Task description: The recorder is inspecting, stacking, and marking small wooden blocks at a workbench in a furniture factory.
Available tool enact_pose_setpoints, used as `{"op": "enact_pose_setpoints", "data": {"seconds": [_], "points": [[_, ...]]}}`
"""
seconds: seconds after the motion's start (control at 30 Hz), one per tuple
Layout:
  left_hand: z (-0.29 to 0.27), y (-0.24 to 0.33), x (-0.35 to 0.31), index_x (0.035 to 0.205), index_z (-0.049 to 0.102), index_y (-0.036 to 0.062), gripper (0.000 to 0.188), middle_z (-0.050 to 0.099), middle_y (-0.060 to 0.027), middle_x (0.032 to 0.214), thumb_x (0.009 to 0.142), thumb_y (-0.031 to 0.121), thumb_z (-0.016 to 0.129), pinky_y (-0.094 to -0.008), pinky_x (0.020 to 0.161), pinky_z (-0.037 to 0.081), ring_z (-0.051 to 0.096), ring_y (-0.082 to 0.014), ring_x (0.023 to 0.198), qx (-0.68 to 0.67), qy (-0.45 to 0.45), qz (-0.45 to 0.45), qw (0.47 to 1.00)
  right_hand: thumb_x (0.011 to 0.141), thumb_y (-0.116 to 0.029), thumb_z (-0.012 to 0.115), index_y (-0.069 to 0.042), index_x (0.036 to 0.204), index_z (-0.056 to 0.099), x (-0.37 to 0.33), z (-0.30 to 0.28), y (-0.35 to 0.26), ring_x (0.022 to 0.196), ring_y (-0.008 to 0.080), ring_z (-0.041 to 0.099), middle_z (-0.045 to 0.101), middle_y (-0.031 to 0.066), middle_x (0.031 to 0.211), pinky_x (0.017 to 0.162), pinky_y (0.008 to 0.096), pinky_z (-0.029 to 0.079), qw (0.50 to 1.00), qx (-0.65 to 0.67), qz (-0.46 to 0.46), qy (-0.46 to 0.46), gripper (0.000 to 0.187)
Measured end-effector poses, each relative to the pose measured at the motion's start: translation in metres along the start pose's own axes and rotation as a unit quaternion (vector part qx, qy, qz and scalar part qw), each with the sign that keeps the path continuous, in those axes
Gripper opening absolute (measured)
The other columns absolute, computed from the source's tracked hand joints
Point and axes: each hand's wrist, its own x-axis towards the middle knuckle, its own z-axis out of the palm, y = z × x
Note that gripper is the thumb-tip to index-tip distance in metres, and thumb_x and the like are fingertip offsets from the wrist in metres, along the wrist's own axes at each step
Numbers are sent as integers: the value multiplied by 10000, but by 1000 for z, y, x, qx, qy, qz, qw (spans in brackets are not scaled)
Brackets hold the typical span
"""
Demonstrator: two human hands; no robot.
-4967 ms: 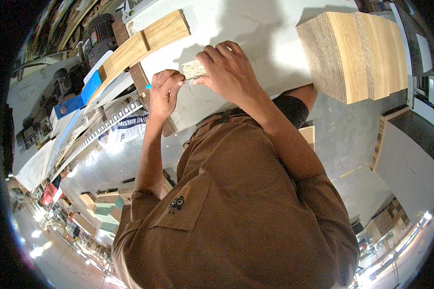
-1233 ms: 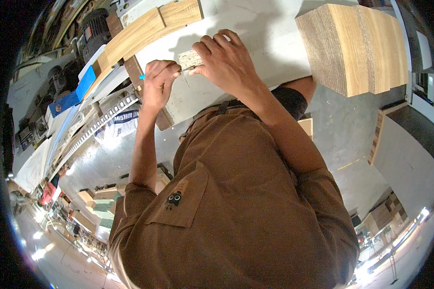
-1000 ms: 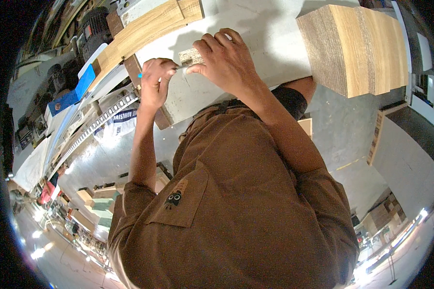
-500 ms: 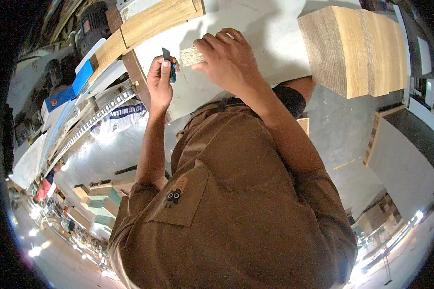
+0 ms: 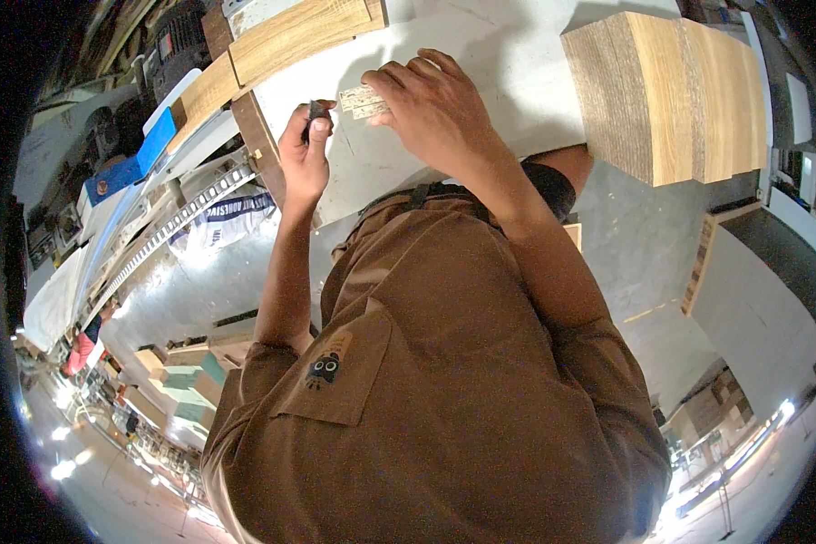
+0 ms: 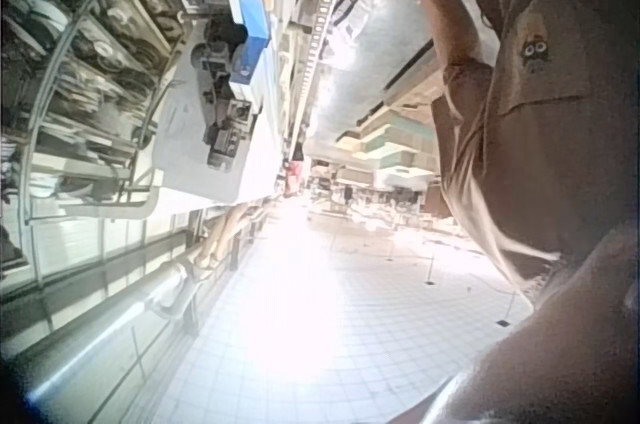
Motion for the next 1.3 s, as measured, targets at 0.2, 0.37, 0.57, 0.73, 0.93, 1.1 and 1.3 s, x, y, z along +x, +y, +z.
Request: {"op": "enact_pose_setpoints", "data": {"seconds": [0.2,0.37,0.57,0.73,0.93,1.1,1.3], "points": [[-1,-7,3,1062,767,99,233,713,-51,937,962,309,745,-390,863,433,665,-256,888,220,-18,145,965,930,-311,758,-138,1363,620,-1,1,4,1235,315,669,729,69,1278,1191,503,432,1000,12,-9,-8,485],[-1,-7,10,1016,768,114,238,700,-40,932,963,344,737,-383,858,426,653,-243,897,292,-32,173,940,936,-287,759,-152,1404,610,-4,1,3,1271,314,648,717,69,1320,1200,506,418,1000,10,-6,-2,510],[-7,-4,19,965,759,123,247,693,-21,915,962,369,731,-381,865,421,650,-237,877,311,-44,201,928,928,-282,766,-152,1419,608,-3,1,5,1270,307,645,718,62,1323,1201,494,413,1000,4,-5,-11,532],[-9,-1,20,937,757,129,256,689,-11,889,959,383,730,-375,859,416,645,-227,846,325,-44,206,922,898,-266,788,-142,1403,620,-3,2,6,1220,269,653,729,53,1284,1180,473,433,1000,12,-14,-6,547],[-12,2,24,916,756,139,256,684,1,864,952,391,736,-373,844,408,641,-210,824,343,-39,228,911,888,-239,801,-149,1403,615,-2,0,5,1217,266,656,729,47,1282,1178,466,436,1000,13,-7,-6,555],[-15,8,27,916,758,132,215,702,-12,876,960,341,743,-381,851,407,645,-227,834,346,-50,232,908,898,-257,788,-135,1367,615,-2,0,4,1231,260,668,734,54,1278,1189,478,421,1000,7,-3,-6,515],[-41,19,48,930,736,60,257,732,-98,947,1017,297,687,-381,858,421,655,-279,903,273,90,201,936,878,-275,805,-157,1383,620,-4,4,4,1233,251,669,740,39,1274,1196,473,419,1000,6,4,-10,551]]}}
